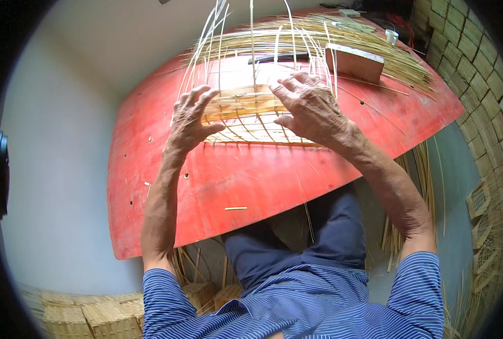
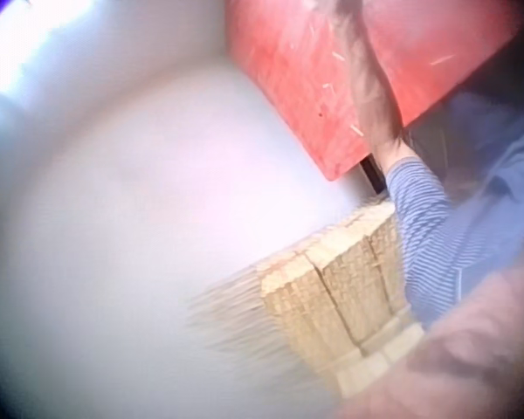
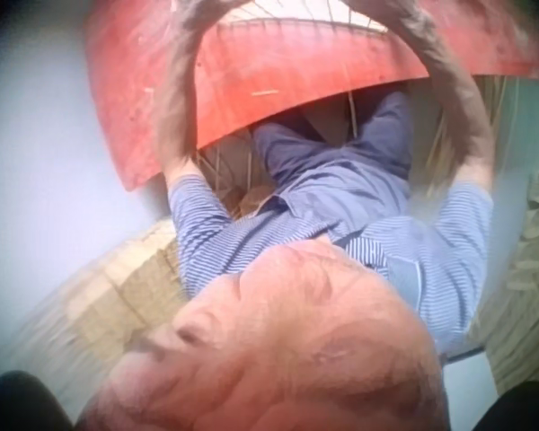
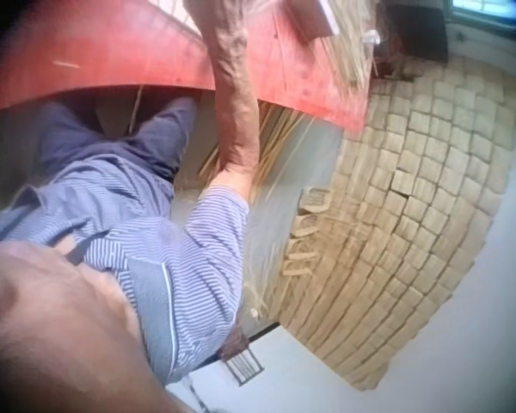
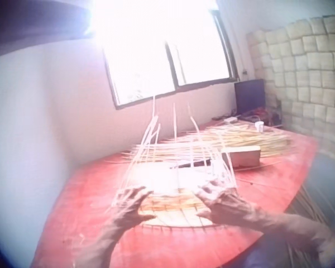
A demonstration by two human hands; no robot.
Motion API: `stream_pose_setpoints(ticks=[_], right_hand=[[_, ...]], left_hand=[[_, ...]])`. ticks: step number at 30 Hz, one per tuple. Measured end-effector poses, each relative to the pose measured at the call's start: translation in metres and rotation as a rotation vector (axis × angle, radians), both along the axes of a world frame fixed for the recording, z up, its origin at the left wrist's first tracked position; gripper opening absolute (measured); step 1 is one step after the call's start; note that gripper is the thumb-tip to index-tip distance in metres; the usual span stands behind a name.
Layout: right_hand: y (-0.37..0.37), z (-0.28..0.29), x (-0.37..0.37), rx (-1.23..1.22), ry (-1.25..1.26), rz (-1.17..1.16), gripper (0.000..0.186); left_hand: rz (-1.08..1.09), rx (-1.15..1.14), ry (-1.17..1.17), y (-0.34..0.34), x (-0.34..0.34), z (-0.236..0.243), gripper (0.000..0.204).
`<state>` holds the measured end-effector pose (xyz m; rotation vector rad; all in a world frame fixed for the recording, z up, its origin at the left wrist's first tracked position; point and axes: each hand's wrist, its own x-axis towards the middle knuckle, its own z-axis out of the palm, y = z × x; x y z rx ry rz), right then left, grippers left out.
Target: The person weaves thin bamboo strips into a basket frame on a red work table. They interlace the strips by hand, adjust the frame, and later gather additional strips from the table to continue weaving.
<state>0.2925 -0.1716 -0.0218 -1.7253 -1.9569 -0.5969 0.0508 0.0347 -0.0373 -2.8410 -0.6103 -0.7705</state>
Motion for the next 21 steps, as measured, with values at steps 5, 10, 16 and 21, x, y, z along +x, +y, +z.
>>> stream_pose_setpoints(ticks=[5,10,16,21], right_hand=[[0.027,-0.006,-0.005,-0.049,-0.041,-0.053,0.079],[0.041,-0.025,0.003,-0.035,-0.032,-0.033,0.075],[0.043,-0.033,0.01,0.029,0.034,0.052,0.064],[0.034,-0.032,0.016,0.069,-0.023,0.041,0.059]], left_hand=[[-0.046,0.07,0.009,0.013,0.016,-0.003,0.09],[-0.093,-0.055,-0.019,0.012,0.023,-0.008,0.086],[-0.081,0.026,-0.091,0.01,0.021,-0.019,0.082],[-0.15,0.034,-0.139,-0.005,0.014,-0.009,0.074]])
